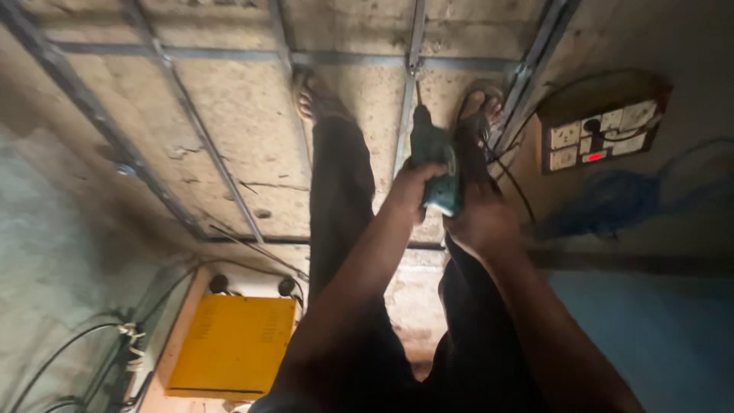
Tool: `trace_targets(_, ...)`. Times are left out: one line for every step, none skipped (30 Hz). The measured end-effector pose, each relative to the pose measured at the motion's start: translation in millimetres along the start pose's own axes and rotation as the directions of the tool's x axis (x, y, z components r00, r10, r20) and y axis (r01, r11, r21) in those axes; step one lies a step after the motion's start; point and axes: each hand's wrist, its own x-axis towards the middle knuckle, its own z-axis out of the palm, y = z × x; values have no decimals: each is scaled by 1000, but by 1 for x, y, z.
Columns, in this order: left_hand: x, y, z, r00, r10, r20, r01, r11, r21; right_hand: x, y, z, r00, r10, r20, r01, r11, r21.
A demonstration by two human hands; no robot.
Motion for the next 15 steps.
trace_targets(-20,-2,6,1000,3,-11,-3,1000,3,-16,1,-4,1000,-17,-1,17,1000,10)
trace_targets(-41,-3,14,1000,7,-23,-6,1000,6,-31,1,-8,999,-35,-3,35,999,20)
trace_targets(-60,0,21,999,10,-33,-10,1000,6,-47,1,-14,998,-61,-17,62,996,57)
trace_targets(-82,4,25,998,24,-53,-24,1000,14,-61,-1,-19,996,-87,-33,90,992,94)
trace_targets(-102,5,32,997,32,-64,-31,999,19,-74,-2,-25,993,-105,-49,110,986,122)
trace_targets(-117,11,37,996,40,-76,-38,999,24,-84,-4,-28,981,-165,-100,177,975,131)
trace_targets(-129,18,38,997,-7,-74,8,1000,3,-95,-7,-30,966,-215,-141,234,963,131)
trace_targets(-139,27,35,996,-55,-70,54,998,-17,-100,-12,-31,947,-264,-182,289,949,128)
trace_targets(-152,31,31,991,-117,-68,115,993,-41,-110,-18,-31,951,-259,-168,281,951,126)
trace_targets(-161,35,24,993,-97,-65,95,995,-35,-116,-29,-28,955,-253,-154,273,954,124)
trace_targets(-165,43,17,996,-66,-56,64,998,-30,-115,-39,-26,956,-256,-147,273,955,118)
trace_targets(-167,51,9,998,-34,-47,33,999,-25,-114,-51,-23,950,-263,-168,286,949,134)
trace_targets(-167,63,-3,998,-31,-60,30,999,-25,-108,-67,-19,944,-267,-193,298,942,153)
trace_targets(-166,77,-17,997,-28,-74,26,999,-26,-99,-85,-13,938,-271,-218,310,935,171)
trace_targets(-164,83,-32,995,-42,-89,39,999,-34,-95,-99,-5,938,-269,-219,307,938,162)
